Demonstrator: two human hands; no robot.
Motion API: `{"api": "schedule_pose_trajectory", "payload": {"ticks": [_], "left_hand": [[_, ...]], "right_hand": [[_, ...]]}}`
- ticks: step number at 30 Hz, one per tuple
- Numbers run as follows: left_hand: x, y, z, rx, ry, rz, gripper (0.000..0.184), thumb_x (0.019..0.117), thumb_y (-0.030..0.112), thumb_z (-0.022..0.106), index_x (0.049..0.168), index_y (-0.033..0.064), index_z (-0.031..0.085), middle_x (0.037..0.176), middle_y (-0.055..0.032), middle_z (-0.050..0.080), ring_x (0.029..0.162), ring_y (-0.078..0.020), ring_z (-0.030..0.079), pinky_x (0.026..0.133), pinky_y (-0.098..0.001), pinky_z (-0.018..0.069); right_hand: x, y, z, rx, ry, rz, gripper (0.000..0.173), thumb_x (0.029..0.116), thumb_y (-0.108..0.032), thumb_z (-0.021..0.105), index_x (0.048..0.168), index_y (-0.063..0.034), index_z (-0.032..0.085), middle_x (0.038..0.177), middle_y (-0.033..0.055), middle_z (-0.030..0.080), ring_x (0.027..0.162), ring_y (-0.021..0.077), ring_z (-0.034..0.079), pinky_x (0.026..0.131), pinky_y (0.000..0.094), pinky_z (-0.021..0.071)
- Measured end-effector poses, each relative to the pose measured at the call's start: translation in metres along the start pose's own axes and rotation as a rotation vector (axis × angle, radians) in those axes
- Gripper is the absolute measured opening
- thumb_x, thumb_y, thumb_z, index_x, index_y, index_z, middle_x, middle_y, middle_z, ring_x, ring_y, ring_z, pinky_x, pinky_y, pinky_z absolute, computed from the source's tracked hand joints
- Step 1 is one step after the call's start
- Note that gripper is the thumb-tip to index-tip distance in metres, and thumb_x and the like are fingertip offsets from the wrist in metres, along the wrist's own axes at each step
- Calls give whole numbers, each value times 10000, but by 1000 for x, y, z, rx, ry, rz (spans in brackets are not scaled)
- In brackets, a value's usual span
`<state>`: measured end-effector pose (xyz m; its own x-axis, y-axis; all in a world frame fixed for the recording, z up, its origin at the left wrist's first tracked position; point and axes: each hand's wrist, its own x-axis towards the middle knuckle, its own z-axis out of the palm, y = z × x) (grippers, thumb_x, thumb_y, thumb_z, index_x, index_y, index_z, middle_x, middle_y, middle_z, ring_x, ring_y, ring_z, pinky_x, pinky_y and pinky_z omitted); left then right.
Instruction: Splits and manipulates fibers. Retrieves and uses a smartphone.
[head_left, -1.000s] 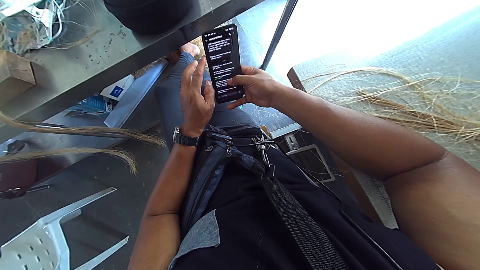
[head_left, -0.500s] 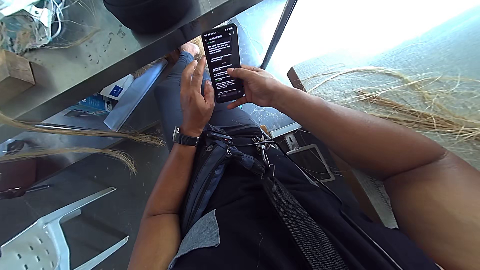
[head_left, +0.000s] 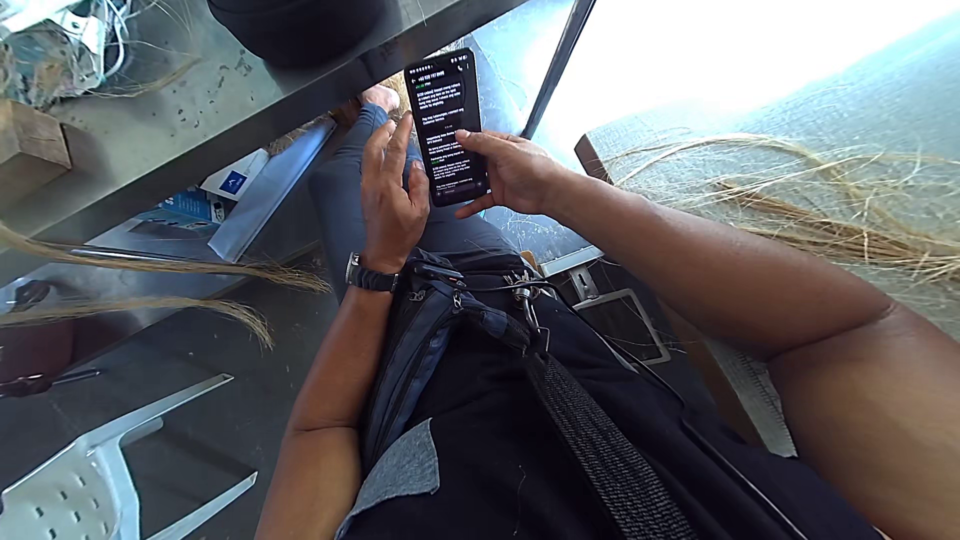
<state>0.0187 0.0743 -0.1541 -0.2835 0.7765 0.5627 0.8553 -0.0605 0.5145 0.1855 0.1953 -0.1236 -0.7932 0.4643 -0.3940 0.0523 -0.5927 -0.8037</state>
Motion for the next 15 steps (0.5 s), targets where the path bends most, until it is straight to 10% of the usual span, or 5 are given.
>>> {"api": "schedule_pose_trajectory", "payload": {"ticks": [9, 15], "left_hand": [[0, 1, -1, -2, -4, -1, 475, 1017, 121, 524, 1489, 68, 535, 1497, -178, 507, 1419, -240, 467, 1169, -364, 412], [1, 0, -1, -12, 0, 0, 474, 1013, 120, 530, 1483, 58, 539, 1487, -186, 515, 1414, -244, 472, 1170, -365, 410]], "right_hand": [[0, 1, 0, 2, -2, -6, 374, 1106, -364, 461, 1377, -121, 548, 1232, 164, 685, 1039, 358, 722, 741, 570, 635], [-1, 2, 0, -22, 2, -19, 386, 972, 66, 525, 1335, -64, 512, 1176, 180, 672, 961, 348, 729, 703, 554, 640]]}}
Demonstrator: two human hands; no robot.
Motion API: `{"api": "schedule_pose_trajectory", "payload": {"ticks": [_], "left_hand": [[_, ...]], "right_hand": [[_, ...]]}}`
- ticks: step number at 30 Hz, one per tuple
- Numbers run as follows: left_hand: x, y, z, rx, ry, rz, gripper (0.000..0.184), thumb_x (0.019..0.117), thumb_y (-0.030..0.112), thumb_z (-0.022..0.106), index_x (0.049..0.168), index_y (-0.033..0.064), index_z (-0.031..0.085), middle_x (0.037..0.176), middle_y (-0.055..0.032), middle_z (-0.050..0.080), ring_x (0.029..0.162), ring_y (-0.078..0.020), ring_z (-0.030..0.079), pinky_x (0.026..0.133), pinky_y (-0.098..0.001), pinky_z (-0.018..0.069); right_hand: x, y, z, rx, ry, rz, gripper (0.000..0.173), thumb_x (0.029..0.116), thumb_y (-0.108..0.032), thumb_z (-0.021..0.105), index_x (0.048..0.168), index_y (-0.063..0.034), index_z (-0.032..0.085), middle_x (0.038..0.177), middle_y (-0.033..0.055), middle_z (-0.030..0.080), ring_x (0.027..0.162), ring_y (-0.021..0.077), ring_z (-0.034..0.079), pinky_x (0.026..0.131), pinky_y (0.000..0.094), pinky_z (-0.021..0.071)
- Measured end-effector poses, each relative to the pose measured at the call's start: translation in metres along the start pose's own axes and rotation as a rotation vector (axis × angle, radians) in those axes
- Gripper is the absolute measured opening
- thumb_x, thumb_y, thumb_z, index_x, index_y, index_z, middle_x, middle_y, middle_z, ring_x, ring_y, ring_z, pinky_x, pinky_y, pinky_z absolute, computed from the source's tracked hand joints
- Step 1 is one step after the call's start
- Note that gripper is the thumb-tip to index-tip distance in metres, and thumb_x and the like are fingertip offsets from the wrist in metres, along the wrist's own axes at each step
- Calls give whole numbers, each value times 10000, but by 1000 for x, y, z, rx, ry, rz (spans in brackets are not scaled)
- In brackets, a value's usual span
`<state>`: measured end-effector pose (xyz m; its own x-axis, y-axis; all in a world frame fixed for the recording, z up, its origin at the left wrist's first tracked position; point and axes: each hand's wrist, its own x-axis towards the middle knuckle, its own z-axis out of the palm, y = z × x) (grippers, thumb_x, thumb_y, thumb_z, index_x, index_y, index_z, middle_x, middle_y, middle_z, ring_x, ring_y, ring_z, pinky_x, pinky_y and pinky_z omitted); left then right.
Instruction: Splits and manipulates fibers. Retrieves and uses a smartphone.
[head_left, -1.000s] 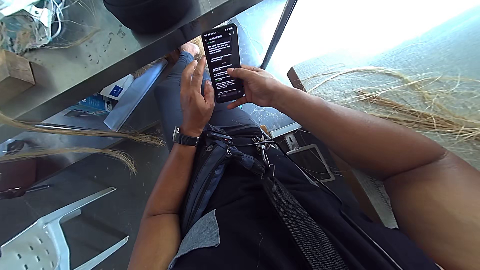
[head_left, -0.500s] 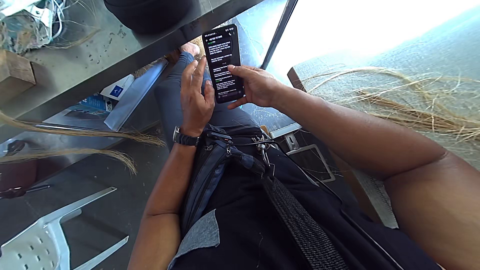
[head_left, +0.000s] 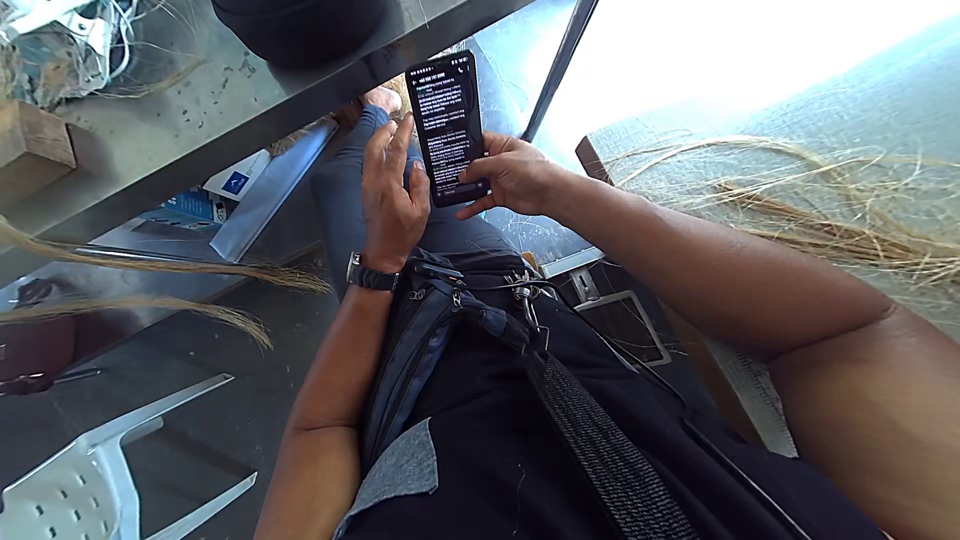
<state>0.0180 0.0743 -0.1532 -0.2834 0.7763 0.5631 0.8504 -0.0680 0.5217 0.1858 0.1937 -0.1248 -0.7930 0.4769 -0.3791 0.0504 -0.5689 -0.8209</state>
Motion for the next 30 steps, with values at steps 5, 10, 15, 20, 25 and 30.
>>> {"api": "schedule_pose_trajectory", "payload": {"ticks": [5, 10, 15, 20, 25, 30], "left_hand": [[0, 0, 0, 0, -2, -1, 478, 1010, 113, 525, 1485, 58, 535, 1489, -181, 511, 1412, -240, 472, 1168, -361, 413], [0, 0, 0, 2, -1, -5, 478, 1010, 116, 524, 1485, 65, 539, 1488, -174, 514, 1408, -234, 476, 1162, -356, 419], [0, 0, 1, 7, 2, 2, 481, 1010, 113, 523, 1488, 62, 534, 1490, -179, 514, 1413, -238, 472, 1169, -362, 411], [0, 0, 1, 9, -1, -10, 480, 1011, 124, 533, 1488, 68, 536, 1493, -178, 513, 1420, -237, 465, 1176, -359, 402], [0, 0, 1, 4, 3, -3, 483, 1008, 118, 524, 1488, 64, 535, 1482, -173, 525, 1409, -235, 477, 1163, -365, 417], [0, 0, 1, 4, -1, -13, 482, 1008, 122, 527, 1486, 67, 538, 1487, -178, 520, 1414, -237, 473, 1168, -364, 411]], "right_hand": [[0, 0, 0, 0, -8, -1, 359, 991, 36, 534, 1333, -69, 518, 1182, 179, 674, 970, 353, 729, 708, 559, 638], [1, 1, -1, -2, 4, -4, 301, 1027, 6, 507, 1319, -65, 527, 1170, 178, 678, 966, 353, 731, 704, 563, 638], [1, 1, 0, 2, 13, 1, 293, 1032, -5, 506, 1317, -69, 536, 1167, 181, 686, 966, 353, 734, 701, 557, 639], [0, 0, 0, 2, 7, 5, 302, 1036, -5, 498, 1328, -73, 536, 1171, 181, 687, 968, 353, 734, 702, 556, 639], [0, 0, 0, -9, 1, -8, 312, 1039, -11, 494, 1343, -70, 528, 1180, 182, 682, 971, 356, 733, 698, 554, 641], [-1, 0, 0, -14, -2, -11, 363, 1000, 53, 495, 1343, -62, 519, 1185, 183, 675, 971, 355, 730, 702, 559, 640]]}}
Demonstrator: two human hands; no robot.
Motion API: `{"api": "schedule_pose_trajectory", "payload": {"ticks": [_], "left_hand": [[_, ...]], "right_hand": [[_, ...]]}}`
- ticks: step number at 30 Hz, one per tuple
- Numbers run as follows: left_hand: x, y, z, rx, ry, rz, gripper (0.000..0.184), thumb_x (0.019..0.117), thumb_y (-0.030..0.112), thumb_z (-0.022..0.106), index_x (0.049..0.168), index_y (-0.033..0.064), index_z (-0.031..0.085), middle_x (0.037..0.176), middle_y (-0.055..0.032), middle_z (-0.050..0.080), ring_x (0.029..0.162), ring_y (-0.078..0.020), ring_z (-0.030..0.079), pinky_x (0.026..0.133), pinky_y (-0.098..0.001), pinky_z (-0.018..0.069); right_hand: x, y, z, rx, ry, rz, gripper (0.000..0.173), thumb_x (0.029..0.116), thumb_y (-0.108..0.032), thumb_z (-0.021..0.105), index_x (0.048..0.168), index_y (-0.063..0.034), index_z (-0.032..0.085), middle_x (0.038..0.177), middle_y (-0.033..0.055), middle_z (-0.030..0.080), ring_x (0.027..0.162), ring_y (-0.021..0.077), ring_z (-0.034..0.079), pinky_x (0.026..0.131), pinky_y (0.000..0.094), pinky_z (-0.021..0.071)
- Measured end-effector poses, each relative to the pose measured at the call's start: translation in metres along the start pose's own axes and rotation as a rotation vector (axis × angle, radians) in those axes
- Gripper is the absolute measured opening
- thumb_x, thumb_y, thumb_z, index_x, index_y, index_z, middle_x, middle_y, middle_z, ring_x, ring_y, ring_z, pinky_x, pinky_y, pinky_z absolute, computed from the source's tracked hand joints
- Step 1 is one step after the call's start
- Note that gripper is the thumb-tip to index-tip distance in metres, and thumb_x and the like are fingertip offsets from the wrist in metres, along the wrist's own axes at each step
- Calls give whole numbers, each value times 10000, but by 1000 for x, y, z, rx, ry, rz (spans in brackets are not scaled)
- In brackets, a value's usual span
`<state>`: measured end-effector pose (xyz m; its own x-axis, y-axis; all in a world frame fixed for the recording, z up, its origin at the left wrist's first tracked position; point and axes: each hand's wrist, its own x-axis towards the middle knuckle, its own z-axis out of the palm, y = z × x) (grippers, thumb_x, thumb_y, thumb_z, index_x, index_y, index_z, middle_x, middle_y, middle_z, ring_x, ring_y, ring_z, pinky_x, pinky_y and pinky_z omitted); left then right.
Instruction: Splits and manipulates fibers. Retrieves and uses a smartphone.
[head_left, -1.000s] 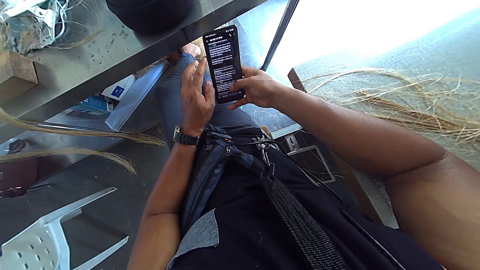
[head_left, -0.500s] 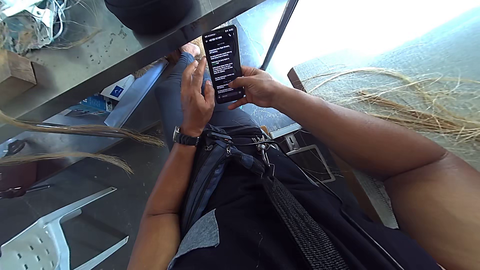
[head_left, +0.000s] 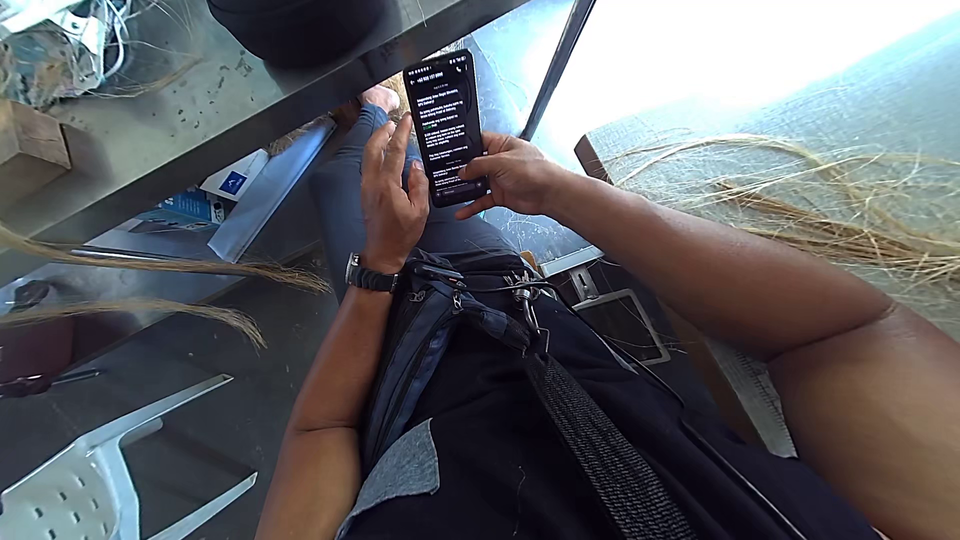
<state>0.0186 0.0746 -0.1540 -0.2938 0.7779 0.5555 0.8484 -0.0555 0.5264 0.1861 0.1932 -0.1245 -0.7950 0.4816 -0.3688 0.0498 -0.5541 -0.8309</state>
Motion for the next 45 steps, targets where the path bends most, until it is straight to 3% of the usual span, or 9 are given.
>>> {"api": "schedule_pose_trajectory", "payload": {"ticks": [4, 10, 14, 17, 19, 23, 29, 35, 45], "left_hand": [[0, 0, 0, -2, 6, 5, 478, 1011, 122, 522, 1485, 63, 539, 1482, -182, 522, 1410, -240, 475, 1169, -363, 408], [0, -1, 0, -8, 6, 6, 477, 1012, 119, 523, 1486, 66, 538, 1483, -177, 522, 1412, -236, 474, 1169, -362, 410], [0, 0, 0, -8, 4, 4, 476, 1008, 117, 531, 1481, 65, 544, 1475, -177, 527, 1404, -237, 481, 1160, -359, 421], [0, 0, 0, -12, -1, 2, 478, 1011, 121, 532, 1485, 59, 536, 1485, -182, 520, 1420, -245, 467, 1174, -366, 404], [0, 0, -1, -7, -2, 2, 484, 1009, 115, 525, 1490, 63, 531, 1488, -176, 518, 1415, -237, 471, 1168, -360, 411], [0, 0, 0, -2, 4, 2, 479, 1011, 116, 525, 1486, 63, 536, 1481, -181, 523, 1402, -235, 486, 1158, -360, 421], [0, 0, 0, -8, 5, 2, 477, 1010, 117, 529, 1484, 64, 538, 1478, -178, 524, 1402, -235, 483, 1156, -356, 424], [-1, 0, 1, 2, 10, 4, 471, 1014, 118, 522, 1481, 62, 543, 1481, -183, 524, 1407, -239, 481, 1164, -359, 417], [0, 0, 0, -5, 7, 4, 466, 1013, 115, 521, 1475, 67, 551, 1472, -177, 530, 1399, -234, 488, 1155, -358, 427]], "right_hand": [[1, 0, -1, 8, -14, 1, 376, 974, 53, 516, 1331, -63, 525, 1186, 182, 676, 978, 354, 728, 711, 565, 637], [0, -1, 0, 29, -3, 14, 264, 1063, -98, 515, 1324, -71, 547, 1174, 182, 688, 986, 354, 730, 711, 558, 638], [1, -1, 0, 40, -4, 17, 298, 1099, -251, 500, 1346, -92, 552, 1189, 178, 696, 998, 360, 734, 719, 561, 640], [0, -1, 1, 33, 9, 17, 263, 1081, -121, 493, 1335, -82, 549, 1179, 175, 693, 980, 353, 735, 706, 558, 639], [0, 0, 0, 17, -7, 3, 347, 1006, 27, 486, 1335, -72, 531, 1193, 178, 674, 989, 355, 725, 706, 567, 636], [0, -1, 0, 3, -17, 1, 426, 946, 82, 487, 1343, -68, 516, 1205, 178, 665, 999, 352, 719, 720, 574, 633], [0, -1, -1, 2, -9, 8, 375, 988, 41, 480, 1340, -76, 528, 1206, 177, 665, 1007, 357, 718, 721, 577, 632], [0, -1, 0, 29, -6, 19, 270, 1068, -111, 508, 1334, -80, 542, 1185, 182, 687, 1001, 358, 728, 726, 569, 635], [1, -2, 0, 38, 9, 33, 304, 1094, -233, 497, 1362, -98, 546, 1207, 186, 687, 1023, 374, 724, 734, 581, 633]]}}
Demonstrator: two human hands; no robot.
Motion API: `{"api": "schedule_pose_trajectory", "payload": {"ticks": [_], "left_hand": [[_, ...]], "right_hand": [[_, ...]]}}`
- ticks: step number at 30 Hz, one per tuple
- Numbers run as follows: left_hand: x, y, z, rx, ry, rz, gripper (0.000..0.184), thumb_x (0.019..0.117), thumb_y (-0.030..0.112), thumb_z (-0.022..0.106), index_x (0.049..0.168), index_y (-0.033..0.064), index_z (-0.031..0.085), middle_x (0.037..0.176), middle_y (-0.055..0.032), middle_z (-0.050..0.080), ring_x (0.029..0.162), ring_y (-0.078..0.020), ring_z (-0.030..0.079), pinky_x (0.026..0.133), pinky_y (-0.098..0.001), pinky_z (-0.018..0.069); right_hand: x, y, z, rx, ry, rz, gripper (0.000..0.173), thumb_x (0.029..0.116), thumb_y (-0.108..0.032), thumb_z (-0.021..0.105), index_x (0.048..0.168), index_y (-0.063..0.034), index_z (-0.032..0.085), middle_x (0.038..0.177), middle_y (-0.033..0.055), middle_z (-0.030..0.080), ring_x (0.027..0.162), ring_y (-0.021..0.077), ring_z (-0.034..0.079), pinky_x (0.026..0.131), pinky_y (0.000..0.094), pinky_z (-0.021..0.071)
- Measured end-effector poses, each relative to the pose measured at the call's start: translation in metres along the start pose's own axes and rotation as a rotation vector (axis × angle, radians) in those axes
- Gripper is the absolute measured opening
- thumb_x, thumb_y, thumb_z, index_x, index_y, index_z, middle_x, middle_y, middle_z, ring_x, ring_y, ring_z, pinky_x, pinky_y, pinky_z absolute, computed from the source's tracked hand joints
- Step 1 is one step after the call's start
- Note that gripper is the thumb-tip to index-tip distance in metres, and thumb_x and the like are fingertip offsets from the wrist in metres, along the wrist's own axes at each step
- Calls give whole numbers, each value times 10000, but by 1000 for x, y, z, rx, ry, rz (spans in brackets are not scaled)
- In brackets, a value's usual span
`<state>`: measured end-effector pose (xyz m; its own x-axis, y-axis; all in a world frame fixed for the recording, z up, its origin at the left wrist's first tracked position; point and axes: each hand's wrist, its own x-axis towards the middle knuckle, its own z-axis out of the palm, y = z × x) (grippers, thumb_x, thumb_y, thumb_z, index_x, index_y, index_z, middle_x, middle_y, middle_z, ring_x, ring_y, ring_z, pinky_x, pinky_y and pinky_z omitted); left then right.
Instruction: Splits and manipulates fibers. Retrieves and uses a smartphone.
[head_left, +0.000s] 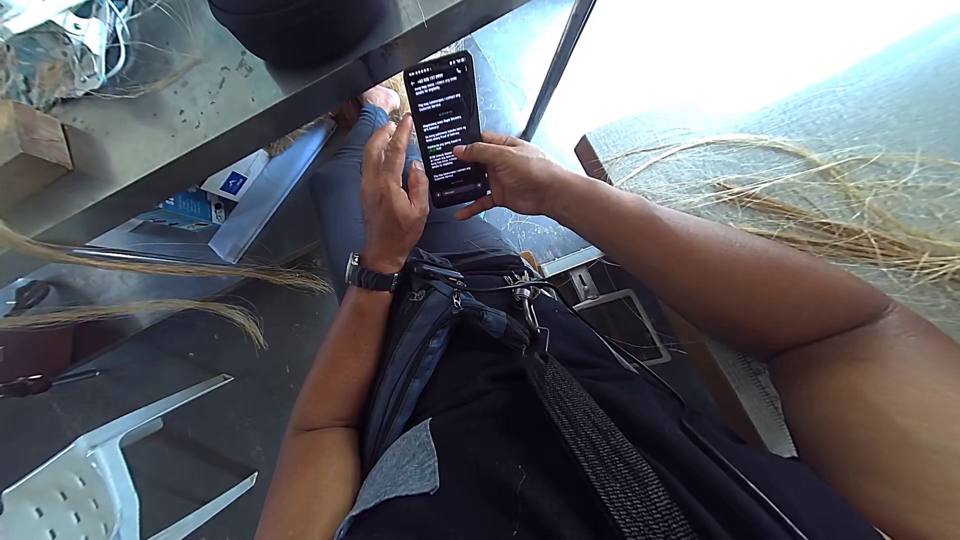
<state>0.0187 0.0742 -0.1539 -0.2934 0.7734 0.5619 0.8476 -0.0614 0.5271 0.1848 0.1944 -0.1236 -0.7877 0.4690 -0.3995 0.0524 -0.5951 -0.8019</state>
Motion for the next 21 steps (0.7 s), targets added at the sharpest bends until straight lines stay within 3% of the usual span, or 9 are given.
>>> {"api": "schedule_pose_trajectory", "payload": {"ticks": [16, 21], "left_hand": [[1, -1, -1, -6, -18, 3, 467, 1017, 122, 513, 1479, 60, 543, 1478, -182, 520, 1407, -243, 476, 1169, -367, 412], [0, -2, 0, -2, -12, 8, 465, 1016, 122, 520, 1476, 61, 546, 1474, -180, 526, 1405, -243, 479, 1165, -366, 415]], "right_hand": [[1, 0, -1, -8, -11, 13, 397, 1104, -395, 453, 1397, -140, 538, 1245, 161, 681, 1051, 355, 719, 749, 570, 633], [-1, -1, 0, -4, 3, 12, 372, 1109, -364, 453, 1382, -128, 542, 1230, 166, 684, 1038, 360, 722, 739, 569, 635]]}}
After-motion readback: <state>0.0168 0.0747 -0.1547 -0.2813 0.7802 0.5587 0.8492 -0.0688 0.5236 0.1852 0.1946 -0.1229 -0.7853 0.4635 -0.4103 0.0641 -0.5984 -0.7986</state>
